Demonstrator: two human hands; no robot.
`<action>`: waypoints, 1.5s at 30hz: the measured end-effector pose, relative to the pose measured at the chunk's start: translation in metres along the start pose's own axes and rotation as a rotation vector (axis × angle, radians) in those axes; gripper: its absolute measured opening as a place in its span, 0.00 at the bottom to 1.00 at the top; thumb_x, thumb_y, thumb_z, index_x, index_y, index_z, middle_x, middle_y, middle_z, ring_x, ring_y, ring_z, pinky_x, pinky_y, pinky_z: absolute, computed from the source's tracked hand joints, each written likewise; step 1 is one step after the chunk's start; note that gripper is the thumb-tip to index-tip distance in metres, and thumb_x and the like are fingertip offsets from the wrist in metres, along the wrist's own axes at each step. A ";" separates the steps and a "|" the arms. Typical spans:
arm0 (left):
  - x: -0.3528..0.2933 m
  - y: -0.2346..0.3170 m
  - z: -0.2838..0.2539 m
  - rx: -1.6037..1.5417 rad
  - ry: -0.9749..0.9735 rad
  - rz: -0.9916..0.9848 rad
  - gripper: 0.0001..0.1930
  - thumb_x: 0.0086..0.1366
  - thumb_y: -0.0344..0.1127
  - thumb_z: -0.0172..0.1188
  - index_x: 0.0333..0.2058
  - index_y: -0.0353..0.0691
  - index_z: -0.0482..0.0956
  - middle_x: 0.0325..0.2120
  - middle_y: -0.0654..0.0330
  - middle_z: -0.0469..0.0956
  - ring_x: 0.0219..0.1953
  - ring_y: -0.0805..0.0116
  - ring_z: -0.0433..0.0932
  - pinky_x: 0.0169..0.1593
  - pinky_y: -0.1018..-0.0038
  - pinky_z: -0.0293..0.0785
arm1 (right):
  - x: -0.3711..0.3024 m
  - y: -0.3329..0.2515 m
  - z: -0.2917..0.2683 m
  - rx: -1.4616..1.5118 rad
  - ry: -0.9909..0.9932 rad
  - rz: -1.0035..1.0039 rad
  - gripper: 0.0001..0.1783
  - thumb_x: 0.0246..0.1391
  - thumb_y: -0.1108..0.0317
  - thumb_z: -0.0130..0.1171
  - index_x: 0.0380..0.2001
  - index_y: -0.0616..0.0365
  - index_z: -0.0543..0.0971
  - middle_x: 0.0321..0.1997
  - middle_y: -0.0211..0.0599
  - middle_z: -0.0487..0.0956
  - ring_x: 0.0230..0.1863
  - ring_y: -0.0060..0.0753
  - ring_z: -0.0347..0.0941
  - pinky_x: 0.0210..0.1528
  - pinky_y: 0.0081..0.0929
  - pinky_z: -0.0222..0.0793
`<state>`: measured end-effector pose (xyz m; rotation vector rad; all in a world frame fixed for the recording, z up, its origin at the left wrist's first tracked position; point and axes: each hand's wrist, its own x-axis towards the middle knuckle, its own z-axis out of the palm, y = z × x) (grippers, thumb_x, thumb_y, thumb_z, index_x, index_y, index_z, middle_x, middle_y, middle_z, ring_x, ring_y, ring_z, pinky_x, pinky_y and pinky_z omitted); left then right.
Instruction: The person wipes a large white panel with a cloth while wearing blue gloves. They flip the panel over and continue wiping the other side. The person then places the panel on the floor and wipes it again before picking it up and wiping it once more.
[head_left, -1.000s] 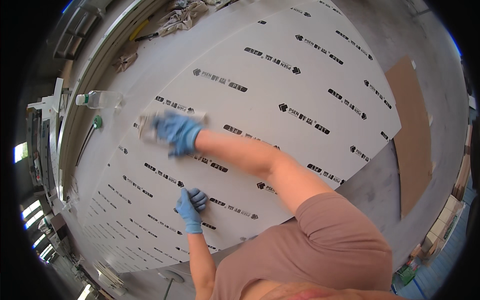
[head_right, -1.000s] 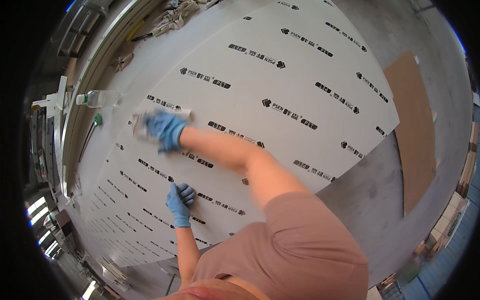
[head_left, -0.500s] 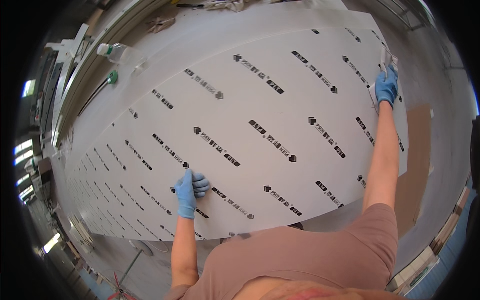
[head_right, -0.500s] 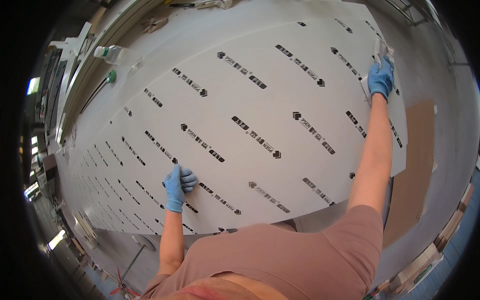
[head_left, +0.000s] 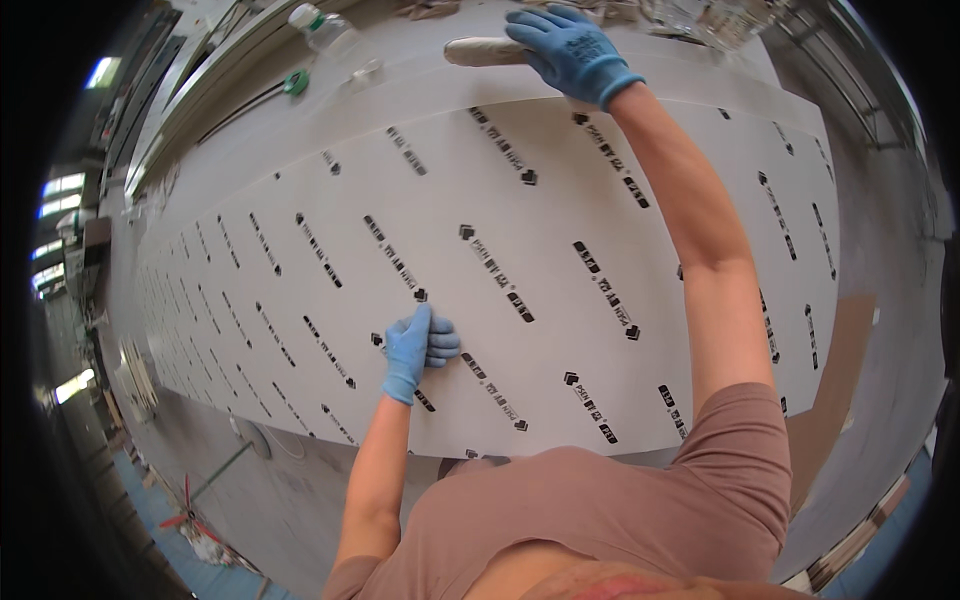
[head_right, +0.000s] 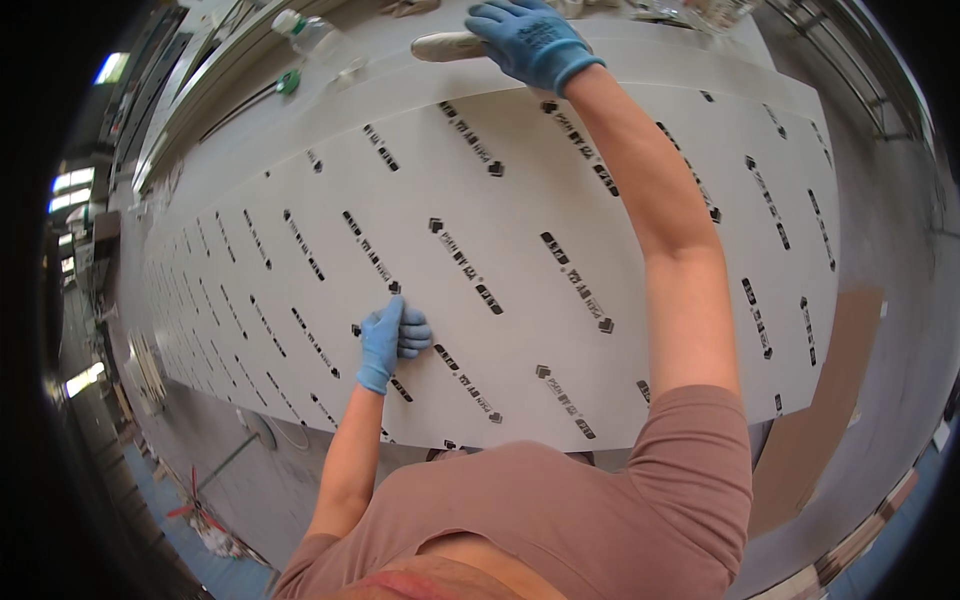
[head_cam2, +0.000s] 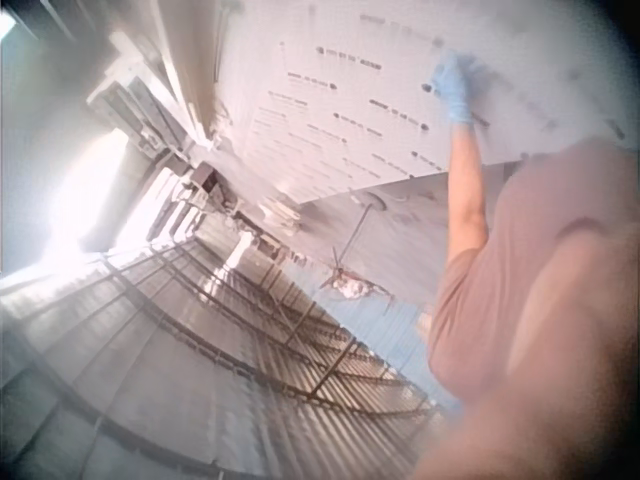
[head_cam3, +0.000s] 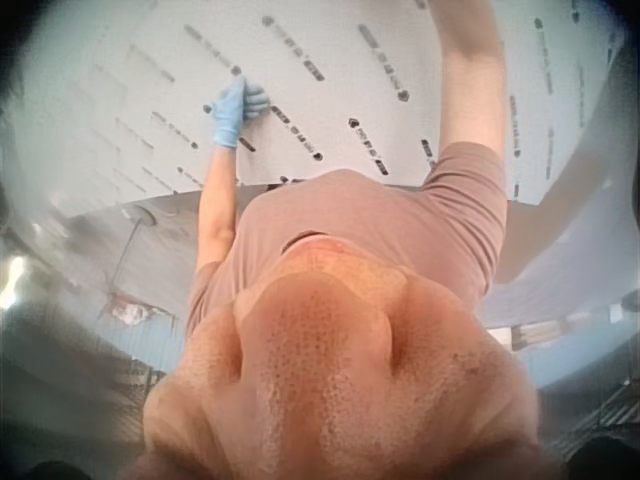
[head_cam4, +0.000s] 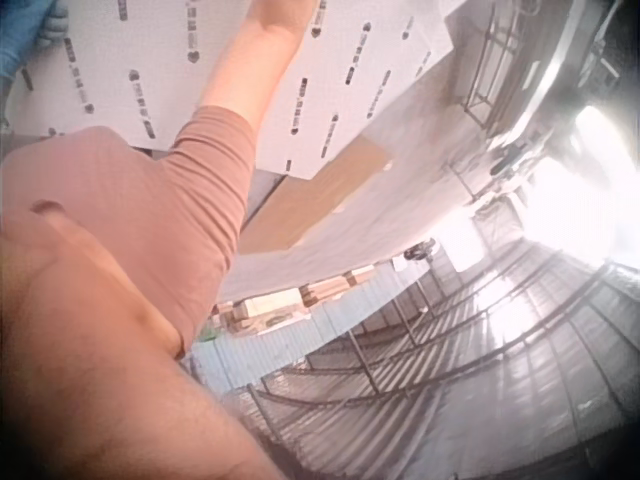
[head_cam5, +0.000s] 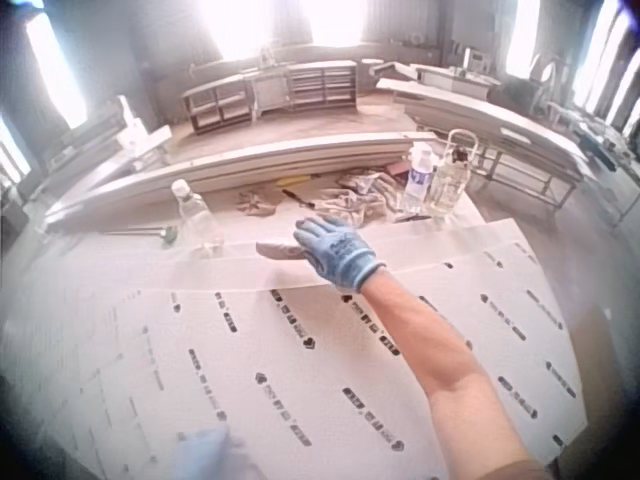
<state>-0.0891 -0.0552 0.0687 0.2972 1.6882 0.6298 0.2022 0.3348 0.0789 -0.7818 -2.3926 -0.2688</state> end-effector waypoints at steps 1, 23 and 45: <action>0.001 -0.001 -0.001 -0.002 0.045 -0.004 0.27 0.78 0.54 0.49 0.21 0.44 0.70 0.14 0.67 0.68 0.13 0.80 0.63 0.15 0.81 0.55 | 0.018 -0.009 0.012 -0.121 0.037 -0.098 0.25 0.66 0.47 0.55 0.52 0.56 0.82 0.60 0.46 0.81 0.65 0.46 0.76 0.68 0.45 0.67; -0.010 -0.009 -0.020 -0.072 -0.081 0.105 0.26 0.77 0.50 0.52 0.33 0.30 0.84 0.23 0.54 0.84 0.20 0.71 0.82 0.21 0.79 0.73 | -0.111 -0.255 -0.031 0.217 -0.250 0.341 0.32 0.60 0.51 0.64 0.63 0.56 0.76 0.77 0.49 0.67 0.79 0.54 0.60 0.78 0.59 0.50; -0.056 -0.250 -0.368 -0.453 0.834 0.716 0.31 0.70 0.36 0.68 0.65 0.33 0.66 0.52 0.56 0.79 0.54 0.61 0.78 0.59 0.64 0.77 | -0.404 -0.502 -0.185 -0.746 0.115 1.765 0.45 0.61 0.35 0.62 0.67 0.63 0.72 0.78 0.59 0.63 0.77 0.57 0.62 0.72 0.57 0.62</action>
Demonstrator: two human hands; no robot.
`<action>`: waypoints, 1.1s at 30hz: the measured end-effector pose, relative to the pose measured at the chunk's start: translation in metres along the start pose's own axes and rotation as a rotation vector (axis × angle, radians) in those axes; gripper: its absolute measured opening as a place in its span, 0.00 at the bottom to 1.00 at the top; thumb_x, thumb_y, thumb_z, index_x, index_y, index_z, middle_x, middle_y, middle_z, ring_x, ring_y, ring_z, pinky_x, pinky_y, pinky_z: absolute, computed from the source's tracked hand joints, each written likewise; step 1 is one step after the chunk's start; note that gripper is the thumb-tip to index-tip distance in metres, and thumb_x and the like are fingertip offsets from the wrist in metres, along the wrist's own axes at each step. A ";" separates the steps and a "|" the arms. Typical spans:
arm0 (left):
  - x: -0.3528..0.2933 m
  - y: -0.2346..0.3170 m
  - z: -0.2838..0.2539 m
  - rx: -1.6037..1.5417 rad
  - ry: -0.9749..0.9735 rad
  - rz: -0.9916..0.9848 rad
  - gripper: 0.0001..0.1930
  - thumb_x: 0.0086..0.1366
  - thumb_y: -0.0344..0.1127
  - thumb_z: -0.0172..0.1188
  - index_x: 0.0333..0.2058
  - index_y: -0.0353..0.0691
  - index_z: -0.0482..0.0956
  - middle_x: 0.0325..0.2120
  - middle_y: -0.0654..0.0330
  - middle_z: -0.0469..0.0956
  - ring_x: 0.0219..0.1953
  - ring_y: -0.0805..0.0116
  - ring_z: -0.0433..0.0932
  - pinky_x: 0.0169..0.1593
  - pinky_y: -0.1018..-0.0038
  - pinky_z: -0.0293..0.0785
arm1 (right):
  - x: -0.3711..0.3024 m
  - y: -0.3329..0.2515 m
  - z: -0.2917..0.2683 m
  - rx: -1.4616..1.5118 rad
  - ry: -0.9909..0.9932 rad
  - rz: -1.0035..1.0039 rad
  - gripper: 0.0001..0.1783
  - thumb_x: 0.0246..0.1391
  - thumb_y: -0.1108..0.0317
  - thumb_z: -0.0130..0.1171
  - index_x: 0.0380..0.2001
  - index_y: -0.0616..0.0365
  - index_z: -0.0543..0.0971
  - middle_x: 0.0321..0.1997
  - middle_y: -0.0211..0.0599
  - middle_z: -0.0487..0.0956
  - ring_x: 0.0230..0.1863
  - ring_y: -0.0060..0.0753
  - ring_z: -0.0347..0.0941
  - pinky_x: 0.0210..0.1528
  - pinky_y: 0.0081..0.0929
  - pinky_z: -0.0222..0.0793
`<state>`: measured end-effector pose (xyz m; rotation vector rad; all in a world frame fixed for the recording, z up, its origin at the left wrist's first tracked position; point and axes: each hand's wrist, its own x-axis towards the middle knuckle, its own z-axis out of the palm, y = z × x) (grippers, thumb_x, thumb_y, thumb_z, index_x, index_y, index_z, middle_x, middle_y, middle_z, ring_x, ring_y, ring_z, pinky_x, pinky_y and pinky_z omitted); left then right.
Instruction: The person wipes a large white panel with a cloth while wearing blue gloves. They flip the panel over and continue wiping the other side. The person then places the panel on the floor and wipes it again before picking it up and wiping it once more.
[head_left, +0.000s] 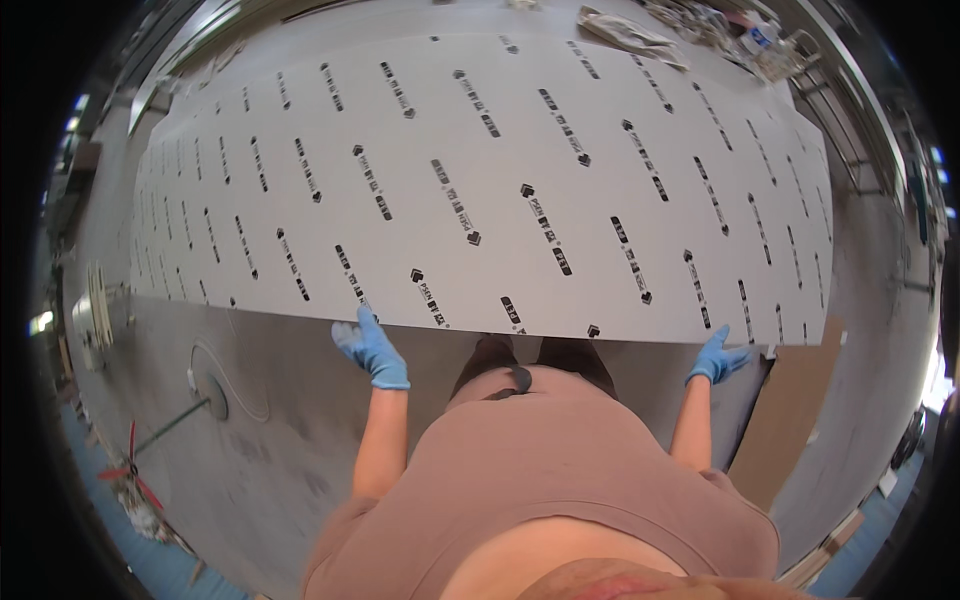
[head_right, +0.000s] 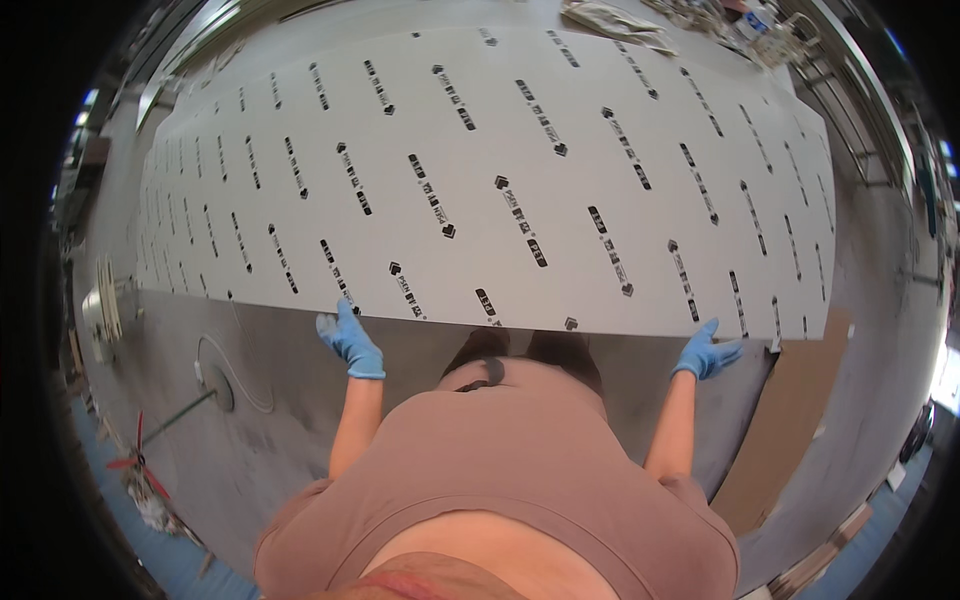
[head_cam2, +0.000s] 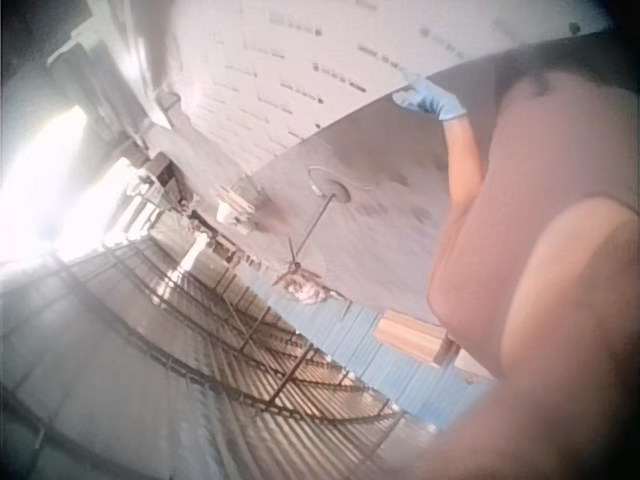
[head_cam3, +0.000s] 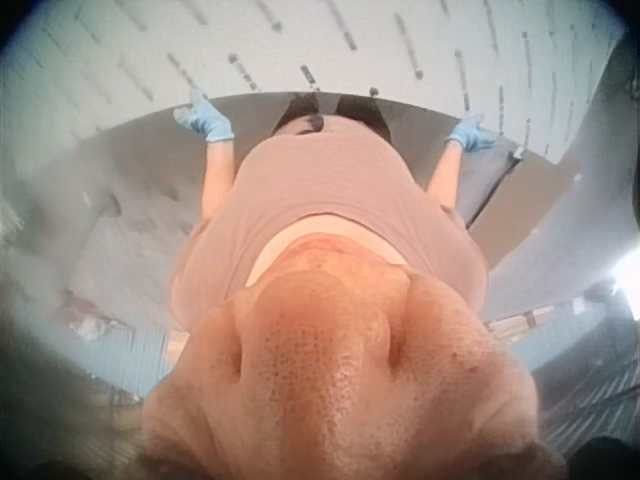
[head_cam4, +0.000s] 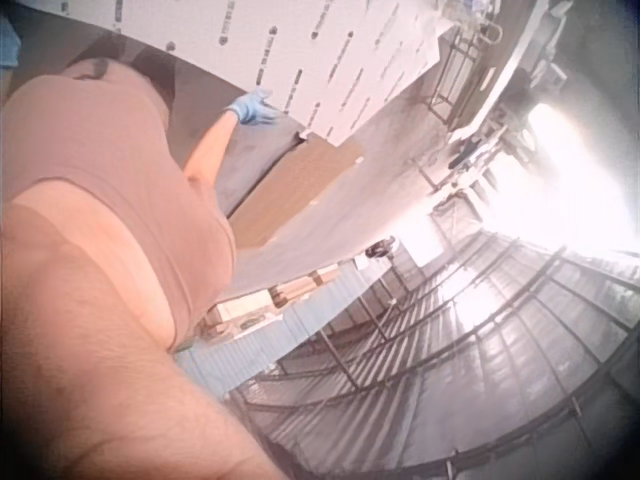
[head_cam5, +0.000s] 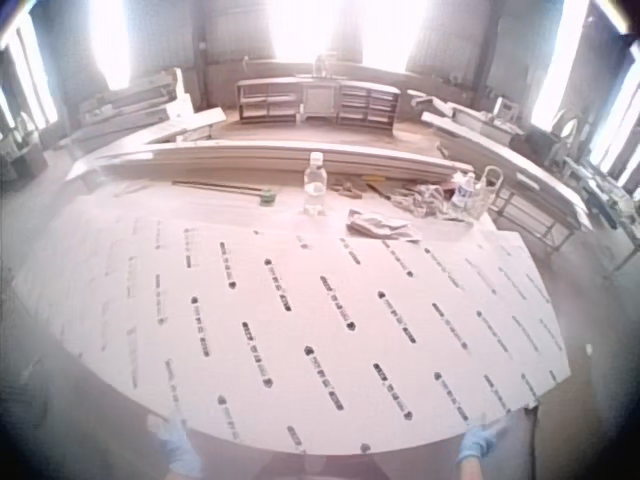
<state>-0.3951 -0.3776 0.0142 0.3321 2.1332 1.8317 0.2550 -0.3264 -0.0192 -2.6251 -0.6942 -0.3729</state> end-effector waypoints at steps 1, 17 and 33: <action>0.003 -0.007 -0.006 0.025 0.088 -0.187 0.30 0.70 0.39 0.68 0.65 0.35 0.68 0.52 0.56 0.79 0.55 0.62 0.78 0.59 0.64 0.76 | 0.001 0.012 0.009 0.128 -0.040 0.205 0.47 0.61 0.33 0.62 0.67 0.63 0.72 0.77 0.59 0.64 0.76 0.56 0.63 0.71 0.56 0.63; 0.020 -0.036 0.000 -0.588 -0.436 -0.987 0.33 0.70 0.64 0.60 0.64 0.47 0.77 0.62 0.62 0.80 0.63 0.57 0.76 0.68 0.56 0.72 | 0.050 0.033 0.053 1.691 -0.758 0.831 0.38 0.68 0.37 0.55 0.70 0.51 0.72 0.72 0.39 0.75 0.71 0.49 0.70 0.75 0.51 0.63; 0.014 -0.045 0.017 -0.632 -0.558 -0.914 0.43 0.70 0.73 0.51 0.72 0.49 0.66 0.73 0.61 0.66 0.72 0.53 0.64 0.73 0.51 0.60 | 0.056 0.008 0.041 1.789 -0.751 0.884 0.40 0.70 0.32 0.45 0.70 0.50 0.71 0.74 0.40 0.72 0.73 0.54 0.66 0.74 0.58 0.61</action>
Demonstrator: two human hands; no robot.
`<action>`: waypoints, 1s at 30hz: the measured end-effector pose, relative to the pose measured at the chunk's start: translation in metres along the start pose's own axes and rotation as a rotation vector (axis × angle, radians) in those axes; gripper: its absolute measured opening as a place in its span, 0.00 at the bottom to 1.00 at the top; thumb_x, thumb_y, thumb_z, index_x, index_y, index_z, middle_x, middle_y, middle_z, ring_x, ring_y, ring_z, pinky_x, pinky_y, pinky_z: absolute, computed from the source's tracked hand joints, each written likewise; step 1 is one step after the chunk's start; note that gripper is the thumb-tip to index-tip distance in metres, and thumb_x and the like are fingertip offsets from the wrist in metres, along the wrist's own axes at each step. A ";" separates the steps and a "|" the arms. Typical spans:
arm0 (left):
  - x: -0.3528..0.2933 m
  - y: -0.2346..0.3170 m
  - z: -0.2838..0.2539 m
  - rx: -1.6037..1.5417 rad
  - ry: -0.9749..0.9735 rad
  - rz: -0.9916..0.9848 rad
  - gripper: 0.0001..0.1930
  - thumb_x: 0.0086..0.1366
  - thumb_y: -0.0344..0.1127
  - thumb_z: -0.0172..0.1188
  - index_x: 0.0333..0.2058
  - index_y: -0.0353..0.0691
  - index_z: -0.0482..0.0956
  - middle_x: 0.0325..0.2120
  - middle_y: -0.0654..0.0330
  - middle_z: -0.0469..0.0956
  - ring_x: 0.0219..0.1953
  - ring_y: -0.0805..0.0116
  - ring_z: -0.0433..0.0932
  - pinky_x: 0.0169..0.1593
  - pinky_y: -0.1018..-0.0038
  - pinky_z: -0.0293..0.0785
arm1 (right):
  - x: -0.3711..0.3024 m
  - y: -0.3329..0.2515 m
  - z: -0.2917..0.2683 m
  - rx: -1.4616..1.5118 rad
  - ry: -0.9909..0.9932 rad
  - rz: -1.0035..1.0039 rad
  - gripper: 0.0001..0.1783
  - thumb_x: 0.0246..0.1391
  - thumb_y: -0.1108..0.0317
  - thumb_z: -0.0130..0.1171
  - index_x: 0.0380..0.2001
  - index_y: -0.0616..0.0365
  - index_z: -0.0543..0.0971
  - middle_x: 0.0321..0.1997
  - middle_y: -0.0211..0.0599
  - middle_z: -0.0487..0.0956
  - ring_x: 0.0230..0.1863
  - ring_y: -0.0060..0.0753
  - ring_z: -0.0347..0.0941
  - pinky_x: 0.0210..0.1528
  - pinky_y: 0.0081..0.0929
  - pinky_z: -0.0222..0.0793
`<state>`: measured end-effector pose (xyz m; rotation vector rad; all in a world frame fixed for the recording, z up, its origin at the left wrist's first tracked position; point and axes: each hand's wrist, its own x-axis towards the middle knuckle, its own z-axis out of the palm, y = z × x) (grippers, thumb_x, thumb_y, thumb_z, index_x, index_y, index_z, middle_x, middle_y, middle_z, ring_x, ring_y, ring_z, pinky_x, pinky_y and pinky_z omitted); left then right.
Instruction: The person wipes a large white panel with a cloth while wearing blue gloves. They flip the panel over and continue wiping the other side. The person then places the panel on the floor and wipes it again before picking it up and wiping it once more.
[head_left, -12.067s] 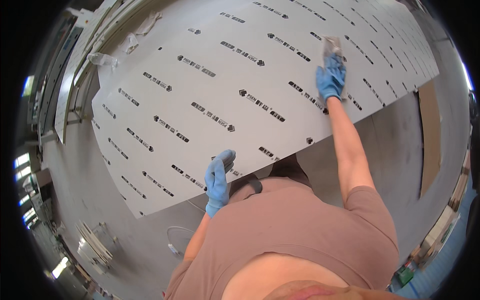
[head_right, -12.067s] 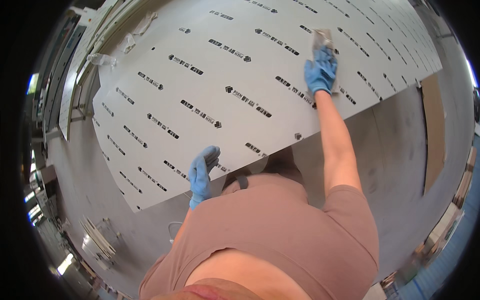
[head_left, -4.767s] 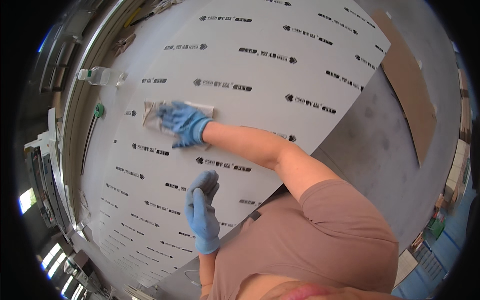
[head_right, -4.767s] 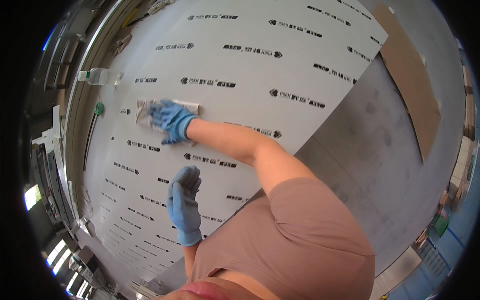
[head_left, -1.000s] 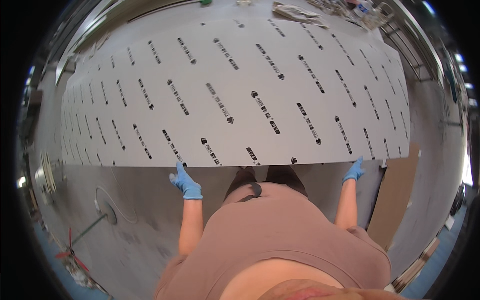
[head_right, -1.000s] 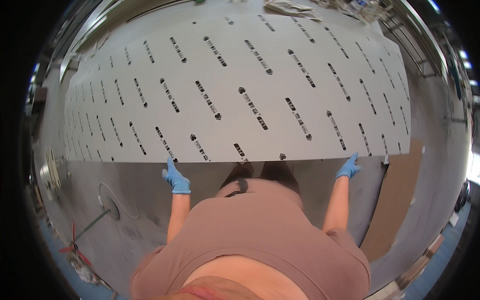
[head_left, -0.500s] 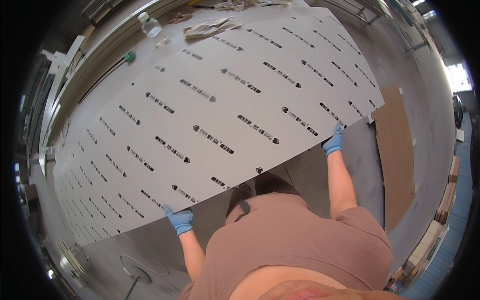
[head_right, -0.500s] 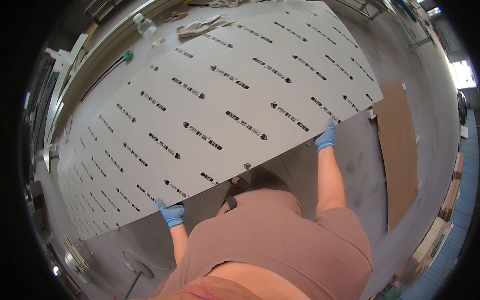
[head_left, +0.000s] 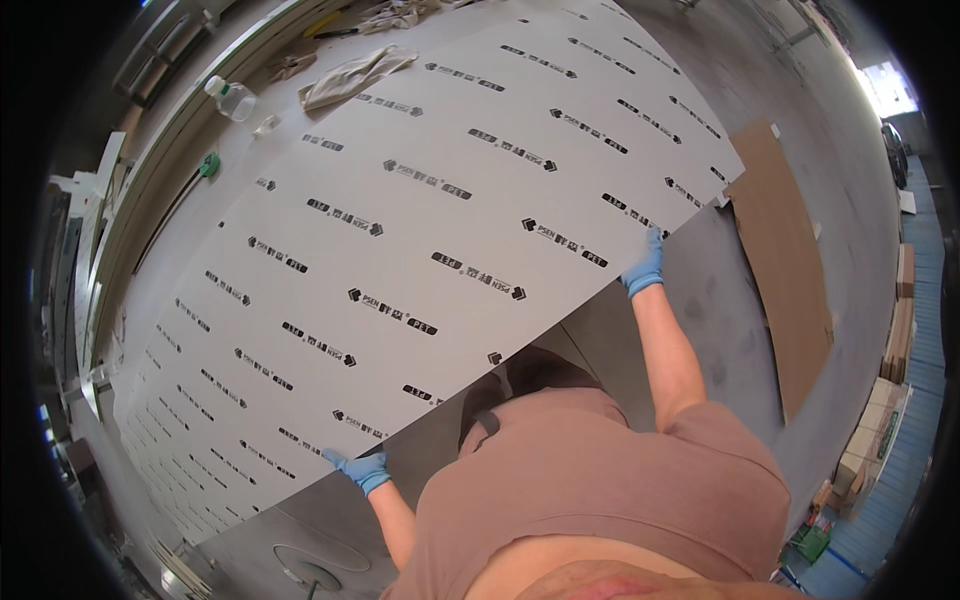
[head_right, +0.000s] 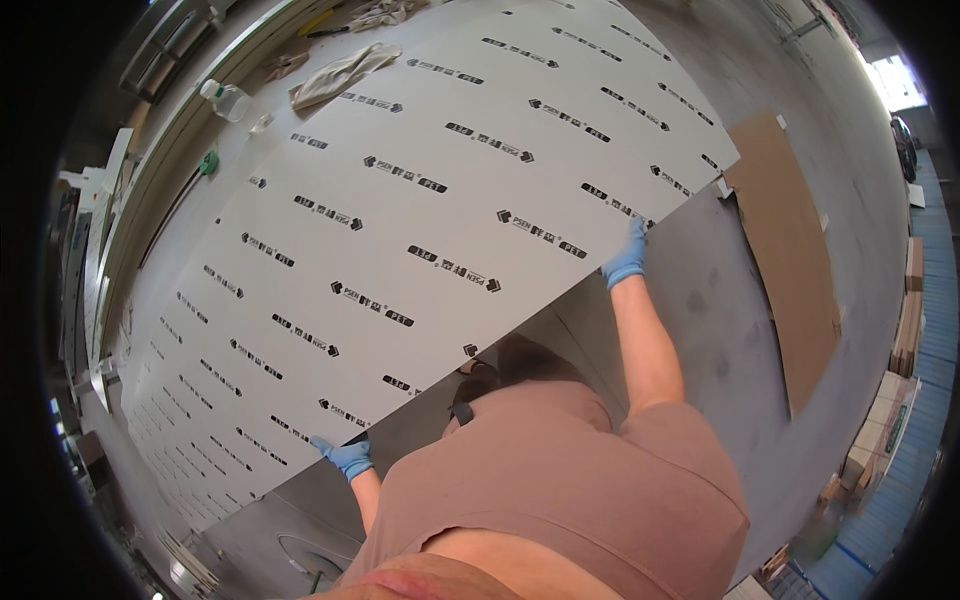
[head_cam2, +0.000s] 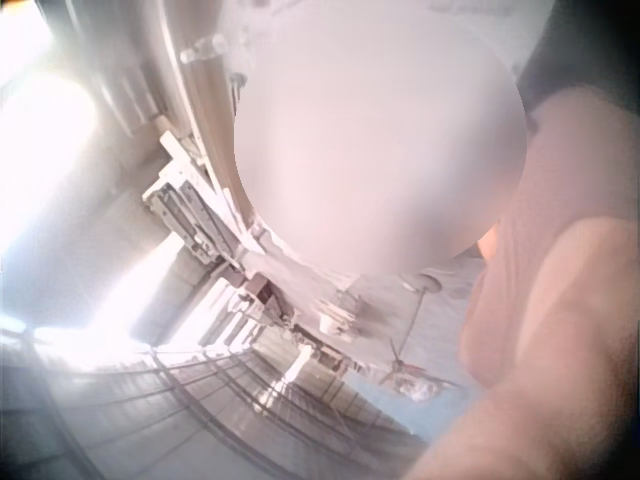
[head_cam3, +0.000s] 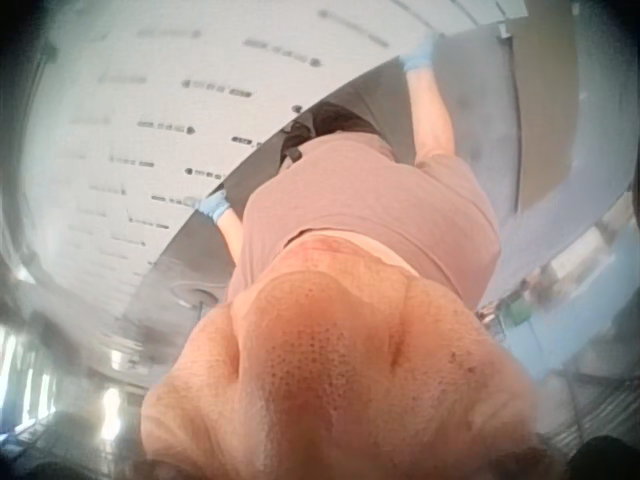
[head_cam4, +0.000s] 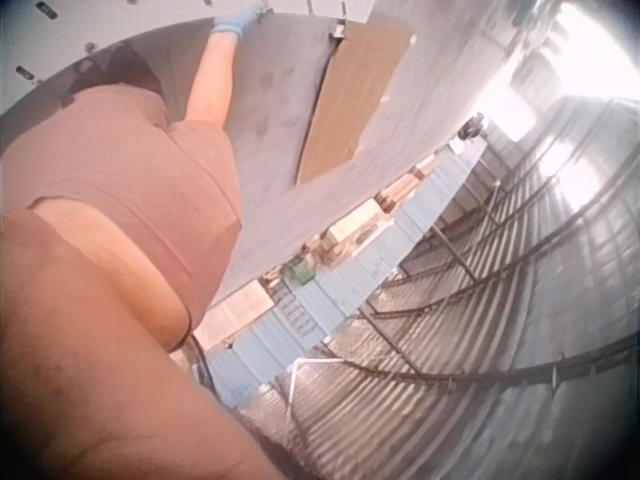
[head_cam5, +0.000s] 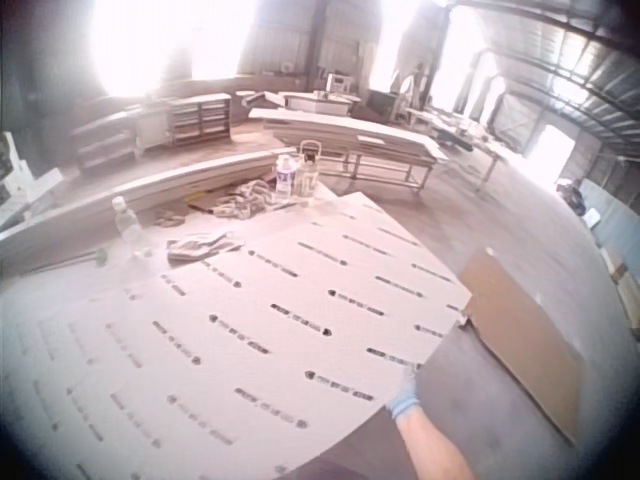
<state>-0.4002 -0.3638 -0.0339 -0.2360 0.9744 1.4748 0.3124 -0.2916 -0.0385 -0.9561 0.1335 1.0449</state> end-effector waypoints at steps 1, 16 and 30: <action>0.003 0.000 -0.002 0.009 -0.001 0.013 0.43 0.70 0.73 0.51 0.72 0.48 0.66 0.73 0.61 0.66 0.72 0.53 0.64 0.74 0.51 0.60 | 0.000 -0.001 0.002 0.009 -0.003 0.010 0.40 0.70 0.32 0.43 0.70 0.50 0.71 0.74 0.41 0.72 0.74 0.54 0.66 0.75 0.58 0.61; 0.022 0.004 -0.018 -0.018 0.138 0.067 0.33 0.79 0.61 0.42 0.70 0.45 0.67 0.70 0.60 0.69 0.70 0.55 0.66 0.72 0.54 0.63 | -0.015 -0.012 0.023 0.012 0.054 0.072 0.38 0.73 0.36 0.37 0.73 0.50 0.67 0.76 0.43 0.68 0.75 0.55 0.64 0.76 0.58 0.59; 0.052 0.009 -0.052 0.312 -0.118 0.241 0.29 0.82 0.53 0.38 0.72 0.44 0.61 0.71 0.56 0.66 0.70 0.54 0.67 0.71 0.53 0.65 | -0.014 -0.019 0.022 0.051 -0.017 0.187 0.39 0.73 0.37 0.35 0.74 0.51 0.67 0.77 0.44 0.68 0.77 0.55 0.61 0.78 0.57 0.54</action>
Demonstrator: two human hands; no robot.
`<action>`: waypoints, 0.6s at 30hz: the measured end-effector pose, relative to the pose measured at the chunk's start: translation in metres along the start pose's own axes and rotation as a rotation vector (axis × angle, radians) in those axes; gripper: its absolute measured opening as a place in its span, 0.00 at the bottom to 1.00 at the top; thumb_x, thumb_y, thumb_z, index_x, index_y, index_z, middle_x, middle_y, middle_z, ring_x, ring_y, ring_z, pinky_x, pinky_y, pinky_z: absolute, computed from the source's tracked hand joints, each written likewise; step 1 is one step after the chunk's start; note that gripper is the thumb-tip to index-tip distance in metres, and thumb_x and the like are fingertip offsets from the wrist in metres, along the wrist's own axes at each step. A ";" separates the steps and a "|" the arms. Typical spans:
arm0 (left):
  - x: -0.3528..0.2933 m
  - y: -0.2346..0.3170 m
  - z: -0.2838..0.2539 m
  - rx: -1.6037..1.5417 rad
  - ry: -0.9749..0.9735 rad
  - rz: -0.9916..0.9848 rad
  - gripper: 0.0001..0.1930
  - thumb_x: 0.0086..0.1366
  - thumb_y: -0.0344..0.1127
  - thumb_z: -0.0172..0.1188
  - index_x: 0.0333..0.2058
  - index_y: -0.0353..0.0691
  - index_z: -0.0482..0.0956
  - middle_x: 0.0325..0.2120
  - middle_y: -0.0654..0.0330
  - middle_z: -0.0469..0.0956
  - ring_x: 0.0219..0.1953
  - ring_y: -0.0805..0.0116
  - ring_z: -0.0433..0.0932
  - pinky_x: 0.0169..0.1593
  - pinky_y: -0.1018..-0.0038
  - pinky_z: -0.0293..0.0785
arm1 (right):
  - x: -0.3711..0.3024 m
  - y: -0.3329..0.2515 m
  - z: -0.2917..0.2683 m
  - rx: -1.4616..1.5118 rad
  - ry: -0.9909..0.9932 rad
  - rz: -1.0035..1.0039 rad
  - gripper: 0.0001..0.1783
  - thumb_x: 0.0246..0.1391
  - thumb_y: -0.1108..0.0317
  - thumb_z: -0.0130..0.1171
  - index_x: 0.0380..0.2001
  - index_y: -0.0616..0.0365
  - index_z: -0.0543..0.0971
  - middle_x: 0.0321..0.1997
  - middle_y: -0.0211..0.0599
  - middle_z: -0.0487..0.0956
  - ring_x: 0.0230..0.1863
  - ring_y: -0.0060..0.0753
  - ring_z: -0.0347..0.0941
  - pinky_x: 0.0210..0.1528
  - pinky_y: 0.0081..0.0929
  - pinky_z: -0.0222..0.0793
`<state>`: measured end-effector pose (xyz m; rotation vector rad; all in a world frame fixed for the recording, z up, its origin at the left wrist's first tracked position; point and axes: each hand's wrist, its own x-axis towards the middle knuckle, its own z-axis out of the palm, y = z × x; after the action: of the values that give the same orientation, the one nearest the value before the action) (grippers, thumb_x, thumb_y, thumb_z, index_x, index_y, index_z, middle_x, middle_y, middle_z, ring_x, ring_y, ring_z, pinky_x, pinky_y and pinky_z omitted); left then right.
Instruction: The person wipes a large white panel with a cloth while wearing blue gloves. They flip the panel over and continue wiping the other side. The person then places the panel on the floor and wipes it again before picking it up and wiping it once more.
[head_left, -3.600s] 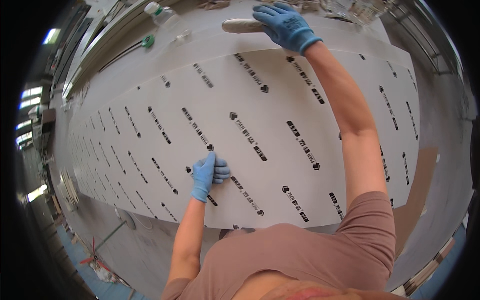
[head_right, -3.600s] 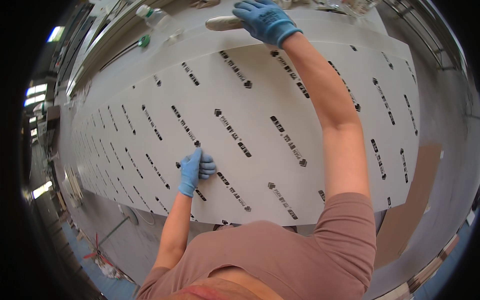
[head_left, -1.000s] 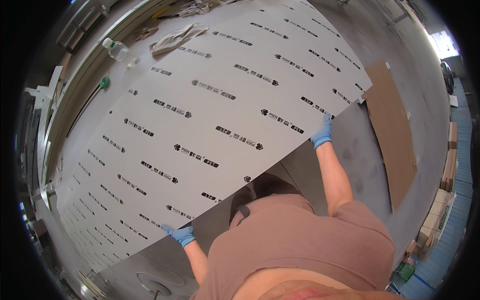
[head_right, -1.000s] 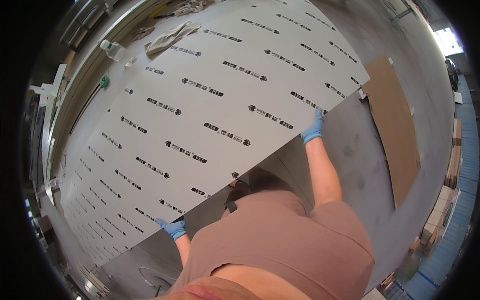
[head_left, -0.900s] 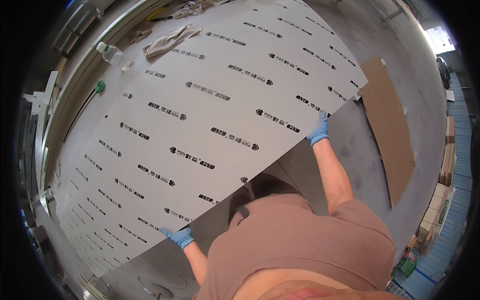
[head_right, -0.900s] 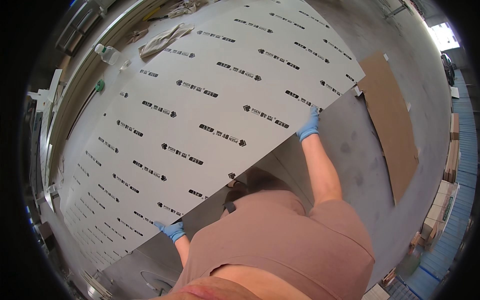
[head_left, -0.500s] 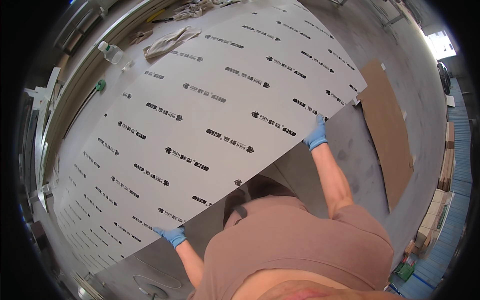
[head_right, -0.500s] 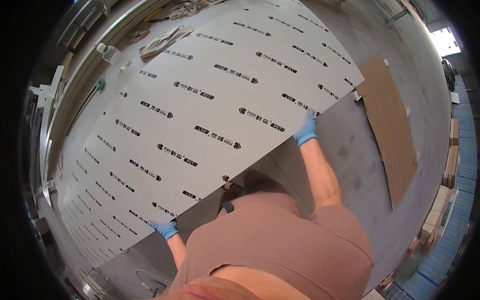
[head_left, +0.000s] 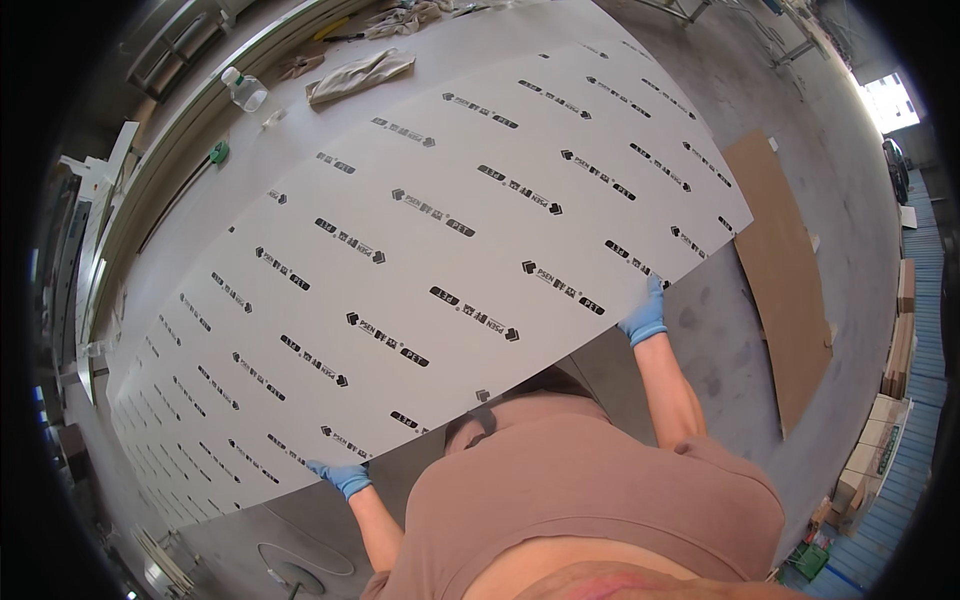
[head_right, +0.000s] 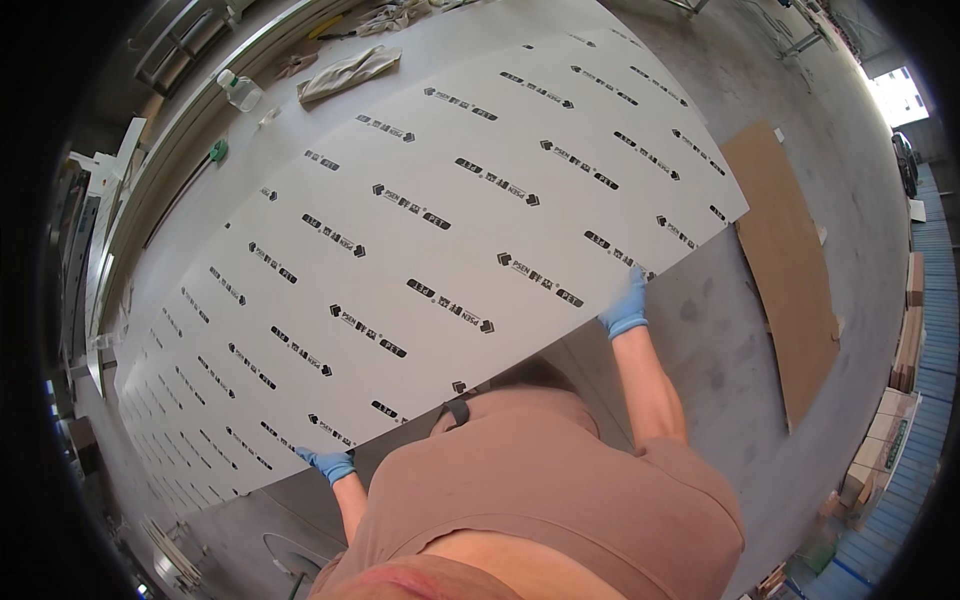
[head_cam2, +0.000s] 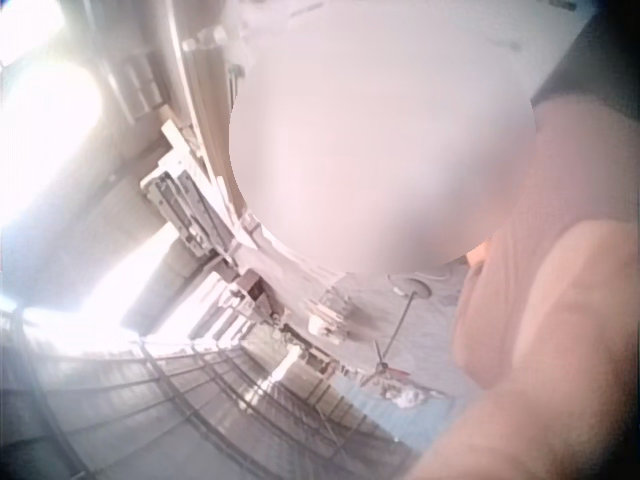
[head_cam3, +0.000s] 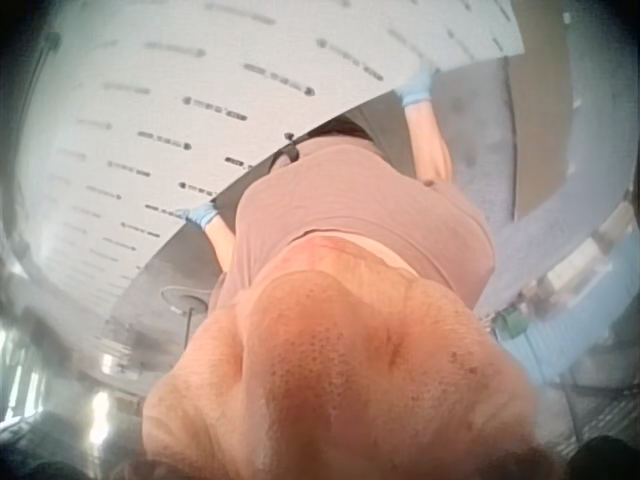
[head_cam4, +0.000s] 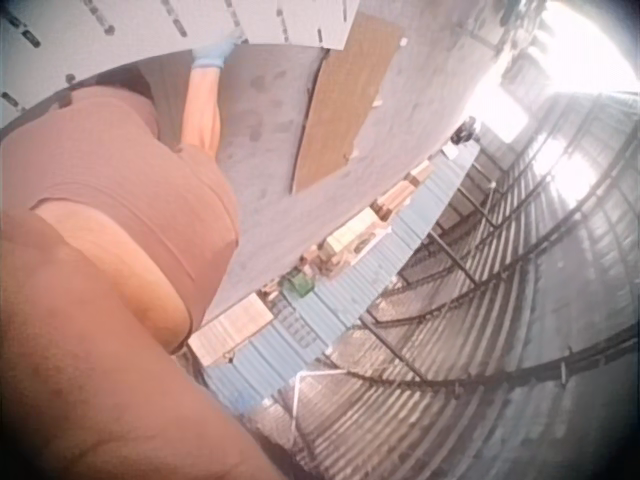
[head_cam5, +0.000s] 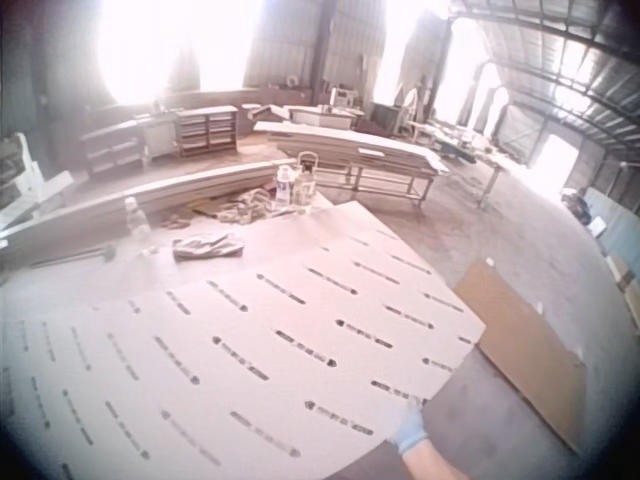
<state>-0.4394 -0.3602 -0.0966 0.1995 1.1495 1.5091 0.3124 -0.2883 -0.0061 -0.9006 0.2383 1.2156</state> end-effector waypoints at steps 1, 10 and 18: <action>-0.002 0.002 0.008 -0.010 0.006 0.000 0.29 0.82 0.53 0.38 0.73 0.45 0.61 0.71 0.56 0.66 0.70 0.53 0.66 0.72 0.52 0.64 | 0.005 0.000 -0.006 0.002 0.027 -0.004 0.39 0.73 0.37 0.35 0.74 0.51 0.67 0.77 0.44 0.68 0.77 0.54 0.61 0.78 0.57 0.53; -0.030 0.016 0.081 -0.229 0.109 -0.014 0.38 0.77 0.68 0.37 0.75 0.50 0.60 0.75 0.60 0.61 0.75 0.53 0.58 0.78 0.51 0.52 | 0.025 -0.009 -0.038 -0.093 -0.218 0.121 0.41 0.71 0.35 0.40 0.74 0.54 0.67 0.79 0.41 0.66 0.78 0.52 0.60 0.80 0.54 0.52; -0.029 0.007 0.077 -0.223 0.136 0.073 0.45 0.73 0.77 0.37 0.76 0.51 0.59 0.75 0.61 0.62 0.74 0.52 0.60 0.77 0.51 0.55 | 0.001 -0.006 0.006 -0.101 -0.064 0.153 0.42 0.72 0.35 0.37 0.76 0.52 0.64 0.81 0.41 0.62 0.80 0.51 0.56 0.81 0.56 0.48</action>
<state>-0.3828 -0.3419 -0.0392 -0.0134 1.0788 1.7241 0.3161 -0.2840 0.0000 -0.9420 0.1988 1.4060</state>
